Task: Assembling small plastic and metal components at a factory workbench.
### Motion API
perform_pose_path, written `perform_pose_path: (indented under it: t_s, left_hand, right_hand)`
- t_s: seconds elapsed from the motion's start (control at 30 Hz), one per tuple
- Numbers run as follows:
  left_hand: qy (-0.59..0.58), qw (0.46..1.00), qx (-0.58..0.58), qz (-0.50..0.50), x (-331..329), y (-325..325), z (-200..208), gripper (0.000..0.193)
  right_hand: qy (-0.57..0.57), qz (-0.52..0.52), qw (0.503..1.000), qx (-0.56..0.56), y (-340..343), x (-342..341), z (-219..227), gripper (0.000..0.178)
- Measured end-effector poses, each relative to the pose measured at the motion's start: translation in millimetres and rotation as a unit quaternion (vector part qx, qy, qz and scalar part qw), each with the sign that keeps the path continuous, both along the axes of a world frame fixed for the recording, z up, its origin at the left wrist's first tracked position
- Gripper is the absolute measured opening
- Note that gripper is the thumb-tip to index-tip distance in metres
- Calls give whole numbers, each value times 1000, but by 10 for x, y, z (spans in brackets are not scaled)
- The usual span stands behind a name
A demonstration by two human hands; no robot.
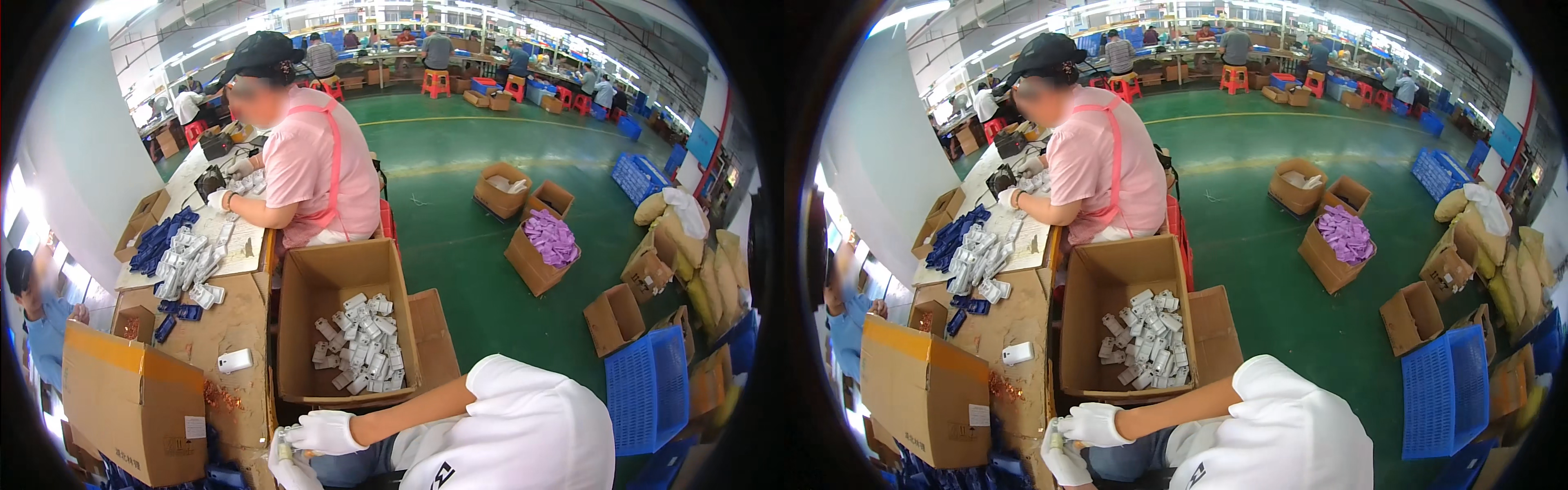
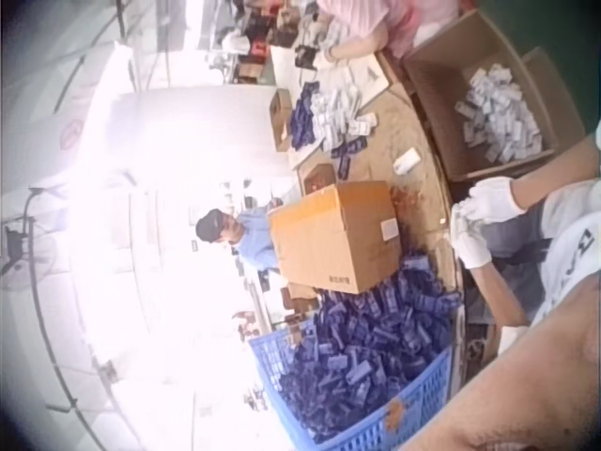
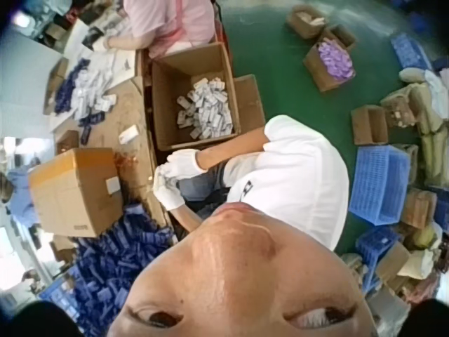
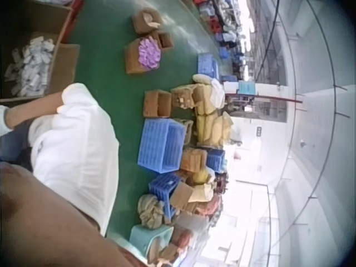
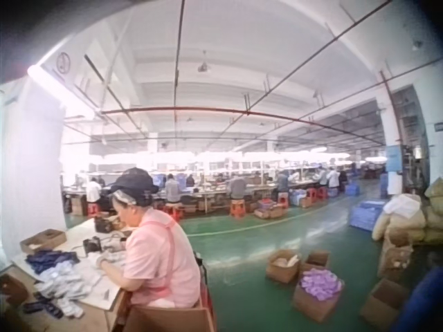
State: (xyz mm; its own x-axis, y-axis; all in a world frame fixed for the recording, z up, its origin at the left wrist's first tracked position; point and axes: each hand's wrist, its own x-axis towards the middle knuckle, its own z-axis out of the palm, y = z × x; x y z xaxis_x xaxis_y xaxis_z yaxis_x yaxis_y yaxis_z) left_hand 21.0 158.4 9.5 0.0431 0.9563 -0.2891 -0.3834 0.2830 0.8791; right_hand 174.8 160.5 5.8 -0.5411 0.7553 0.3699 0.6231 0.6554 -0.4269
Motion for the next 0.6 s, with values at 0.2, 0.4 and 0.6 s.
perform_pose_path:
  t_s: [0.2, 0.4, 0.6]
  left_hand:
    - [-26, 1000, 7, -11, -22, 97, 247, 36]
    - [-35, 999, -2, -20, -54, 132, 177, 34]
    - [-15, 999, -11, -30, 25, 187, 109, 32]
  right_hand:
    - [71, -34, 994, 72, 83, -42, -10, 30]
    - [47, -28, 997, 63, 116, -41, 32, 34]
    - [-10, -11, 1000, -5, 161, 32, 49, 33]
